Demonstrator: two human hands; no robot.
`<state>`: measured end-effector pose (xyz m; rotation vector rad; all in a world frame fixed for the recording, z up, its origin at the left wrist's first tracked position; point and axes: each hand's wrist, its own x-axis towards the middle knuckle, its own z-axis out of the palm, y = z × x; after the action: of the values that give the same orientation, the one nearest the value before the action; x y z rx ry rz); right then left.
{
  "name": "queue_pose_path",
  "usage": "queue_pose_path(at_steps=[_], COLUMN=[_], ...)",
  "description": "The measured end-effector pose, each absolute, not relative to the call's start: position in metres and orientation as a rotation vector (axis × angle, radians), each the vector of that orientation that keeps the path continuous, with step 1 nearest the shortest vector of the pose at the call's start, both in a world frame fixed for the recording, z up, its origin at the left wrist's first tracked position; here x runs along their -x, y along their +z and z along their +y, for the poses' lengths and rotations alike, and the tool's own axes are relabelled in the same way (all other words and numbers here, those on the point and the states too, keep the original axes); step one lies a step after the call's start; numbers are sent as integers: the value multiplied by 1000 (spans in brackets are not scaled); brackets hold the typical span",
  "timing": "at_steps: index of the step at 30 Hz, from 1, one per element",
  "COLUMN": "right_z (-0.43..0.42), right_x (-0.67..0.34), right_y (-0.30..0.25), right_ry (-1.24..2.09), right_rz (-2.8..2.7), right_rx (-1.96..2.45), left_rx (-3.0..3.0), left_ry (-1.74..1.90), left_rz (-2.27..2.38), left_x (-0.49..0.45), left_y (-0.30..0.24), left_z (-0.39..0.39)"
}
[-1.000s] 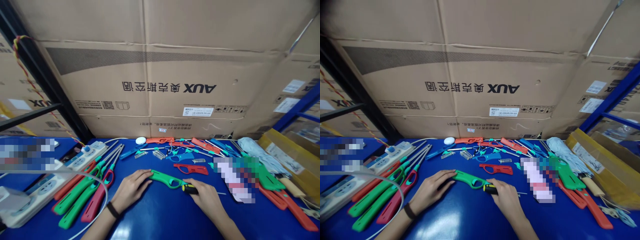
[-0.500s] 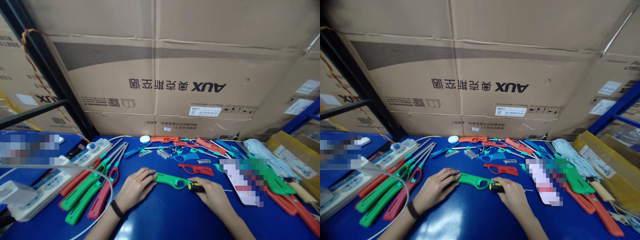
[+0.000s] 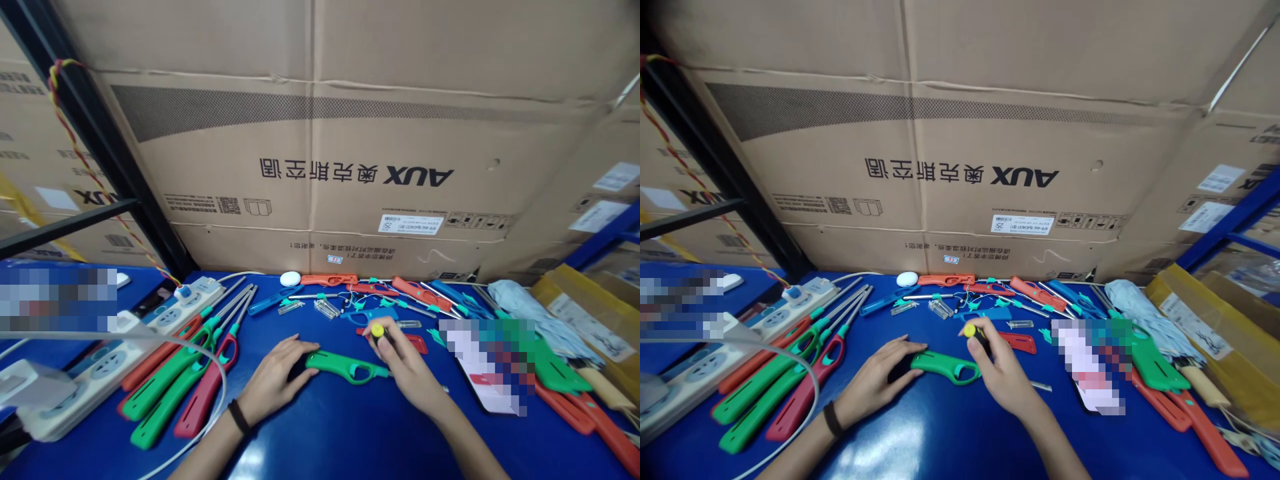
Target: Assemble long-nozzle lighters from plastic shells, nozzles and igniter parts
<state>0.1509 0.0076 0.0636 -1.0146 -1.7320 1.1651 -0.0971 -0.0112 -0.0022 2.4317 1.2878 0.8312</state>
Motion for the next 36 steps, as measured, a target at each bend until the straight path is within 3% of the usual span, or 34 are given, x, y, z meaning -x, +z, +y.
queue_pose_path(at_steps=[3,7,36], right_z=[22,38,38], right_x=[-107,-62,-49], right_y=[67,63,42], right_ry=[1504,1703,1759], right_rz=[-1305,-1122,-1019], right_rx=[585,396,314], left_rx=[-2405,-2433,-2426], left_ry=[849,852,805], left_rz=[1303,1318,1268], left_x=[98,98,98], left_y=[-3,-3,1], left_z=[-12,-12,-11])
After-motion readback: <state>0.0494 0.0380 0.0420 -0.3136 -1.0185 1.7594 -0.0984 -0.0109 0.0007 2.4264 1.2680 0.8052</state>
